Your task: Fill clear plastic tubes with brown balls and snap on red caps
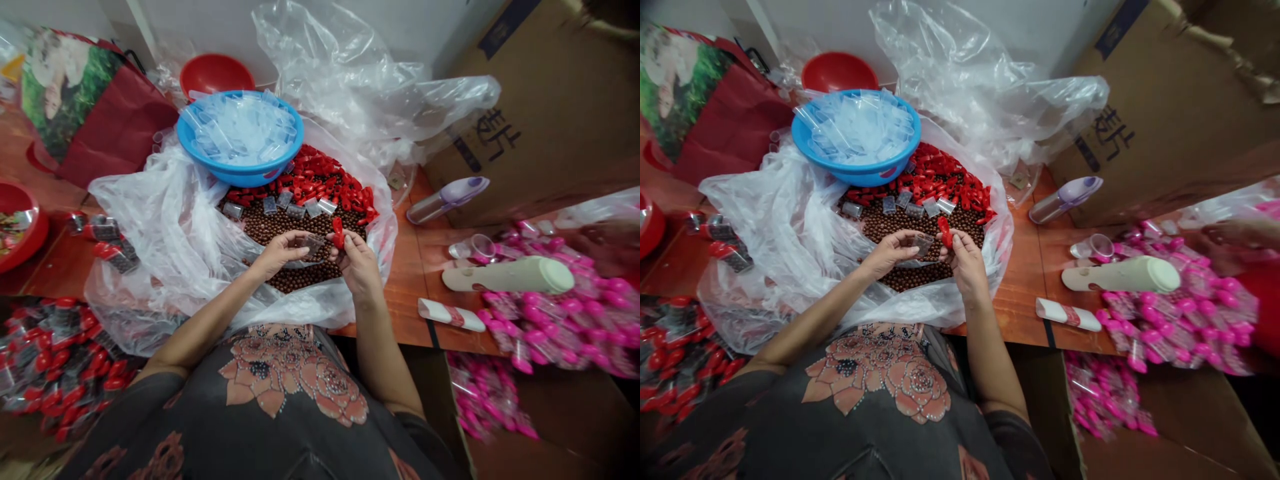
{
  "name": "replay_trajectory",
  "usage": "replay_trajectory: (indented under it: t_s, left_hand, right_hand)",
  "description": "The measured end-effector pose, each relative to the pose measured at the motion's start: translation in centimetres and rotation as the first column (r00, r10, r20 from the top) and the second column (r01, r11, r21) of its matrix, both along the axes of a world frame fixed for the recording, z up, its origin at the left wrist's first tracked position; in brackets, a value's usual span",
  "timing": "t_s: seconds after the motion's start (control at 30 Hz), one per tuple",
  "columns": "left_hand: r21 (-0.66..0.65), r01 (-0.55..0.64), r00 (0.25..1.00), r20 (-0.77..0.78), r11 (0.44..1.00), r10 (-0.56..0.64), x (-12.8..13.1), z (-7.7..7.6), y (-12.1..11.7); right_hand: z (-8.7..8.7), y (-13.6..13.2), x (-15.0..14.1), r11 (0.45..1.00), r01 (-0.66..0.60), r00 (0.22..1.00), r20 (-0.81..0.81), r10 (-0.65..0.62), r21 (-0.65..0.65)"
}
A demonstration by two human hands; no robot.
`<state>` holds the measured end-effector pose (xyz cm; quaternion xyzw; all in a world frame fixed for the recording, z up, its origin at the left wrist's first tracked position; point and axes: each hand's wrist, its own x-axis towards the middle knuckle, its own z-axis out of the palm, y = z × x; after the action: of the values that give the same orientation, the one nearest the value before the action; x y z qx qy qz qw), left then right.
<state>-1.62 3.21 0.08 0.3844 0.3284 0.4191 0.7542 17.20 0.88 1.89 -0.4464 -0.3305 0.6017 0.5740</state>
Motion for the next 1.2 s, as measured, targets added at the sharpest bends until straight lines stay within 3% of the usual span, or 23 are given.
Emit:
replay_trajectory:
  t_s: [0.23,0.43,0.57,0.7,1.0,1.2]
  left_hand:
    - [0.101,0.033,0.998,-0.061,0.994,-0.027,0.1,-0.1,0.0]
    - [0.157,0.025,0.990,-0.140,0.987,-0.002,0.2,-0.2,-0.3]
    - [0.134,0.017,0.987,-0.158,0.991,0.005,0.2,-0.3,-0.4]
    - [0.114,0.016,0.991,-0.135,0.993,0.000,0.3,-0.1,-0.6]
    - [0.209,-0.003,0.961,-0.268,0.978,0.060,-0.2,0.1,-1.0]
    - [0.253,-0.028,0.945,-0.309,0.967,0.108,-0.3,0.7,-1.0]
  right_hand:
    - [0.1,0.2,0.6,0.995,-0.055,0.997,-0.058,0.051,-0.079]
    - [0.3,-0.3,-0.2,0.999,-0.009,0.970,0.244,0.001,0.033]
    - [0.6,-0.7,-0.9,0.971,-0.055,0.828,0.555,-0.085,0.231]
    - [0.7,-1.1,-1.3,0.940,-0.159,0.691,0.714,-0.112,0.301]
    - [0.3,-0.9,-0.3,0.805,-0.469,0.386,0.904,-0.182,0.363]
    - [-0.6,-0.9,-0.5,0.769,-0.536,0.258,0.935,-0.244,0.349]
